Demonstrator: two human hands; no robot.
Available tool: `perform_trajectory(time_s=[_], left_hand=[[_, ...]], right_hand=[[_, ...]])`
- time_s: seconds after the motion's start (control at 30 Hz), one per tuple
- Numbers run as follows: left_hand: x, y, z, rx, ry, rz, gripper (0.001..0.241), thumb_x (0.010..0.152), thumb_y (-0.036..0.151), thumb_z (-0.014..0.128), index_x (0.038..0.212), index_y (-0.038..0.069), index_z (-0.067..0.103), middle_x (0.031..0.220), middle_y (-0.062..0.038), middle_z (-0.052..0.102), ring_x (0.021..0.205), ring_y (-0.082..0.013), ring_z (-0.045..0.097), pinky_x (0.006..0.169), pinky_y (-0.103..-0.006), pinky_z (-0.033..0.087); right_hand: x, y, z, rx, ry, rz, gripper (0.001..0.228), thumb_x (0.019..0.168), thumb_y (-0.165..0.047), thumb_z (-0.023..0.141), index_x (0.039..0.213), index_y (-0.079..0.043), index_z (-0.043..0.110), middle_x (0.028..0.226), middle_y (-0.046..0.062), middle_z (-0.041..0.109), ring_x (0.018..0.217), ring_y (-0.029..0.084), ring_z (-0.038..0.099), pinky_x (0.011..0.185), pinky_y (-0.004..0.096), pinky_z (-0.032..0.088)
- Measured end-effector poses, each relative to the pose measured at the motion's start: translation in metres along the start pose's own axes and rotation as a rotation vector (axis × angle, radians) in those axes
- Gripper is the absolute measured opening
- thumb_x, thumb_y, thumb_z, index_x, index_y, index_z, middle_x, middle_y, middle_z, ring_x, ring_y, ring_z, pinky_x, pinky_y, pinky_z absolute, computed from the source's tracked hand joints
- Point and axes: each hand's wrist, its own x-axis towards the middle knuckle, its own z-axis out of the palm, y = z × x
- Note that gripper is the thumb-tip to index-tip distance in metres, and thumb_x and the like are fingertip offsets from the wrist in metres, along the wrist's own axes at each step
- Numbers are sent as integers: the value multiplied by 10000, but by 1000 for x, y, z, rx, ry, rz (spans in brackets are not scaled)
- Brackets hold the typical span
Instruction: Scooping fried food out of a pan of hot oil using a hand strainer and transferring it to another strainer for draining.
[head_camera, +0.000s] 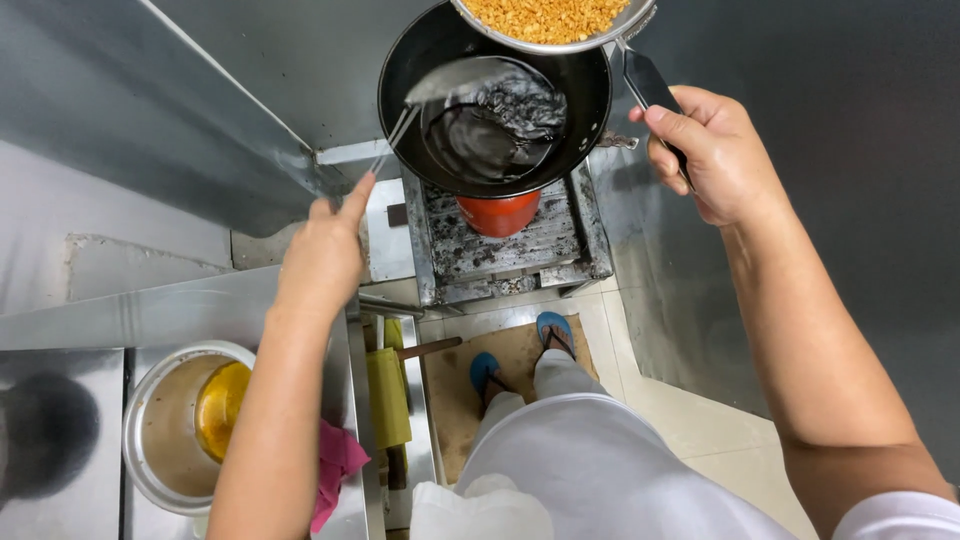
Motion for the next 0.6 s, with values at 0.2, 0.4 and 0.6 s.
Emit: perform_trajectory(time_s=[0.2,0.4,0.6], left_hand=[[32,14,-10,-89,-1,-152,934,862,-164,296,1726,192,273,1122,-287,581,938,-524,631,801,-588,508],[59,16,-12,-147,-65,-229,1041,786,-172,285,1730,264,255,1199,-279,623,991,-481,611,774,-560,508],[72,11,2,-404,-271,-265,894,904,-174,395,1679,269,382,1393,-179,644,706,-253,570,577,-384,456]], right_hand=[[0,4,1,11,-9,-15,211,1109,-253,574,1105,-59,657,560,-10,453,436,82,350,501,229,292],[-4,7,1,26,-15,-18,216,1109,-250,568,1091,-52,650,537,-8,445,433,76,340,511,225,272],[-6,11,-2,85,-17,-1,211,1101,-264,581,1089,-72,669,542,0,444,429,84,340,488,219,260]])
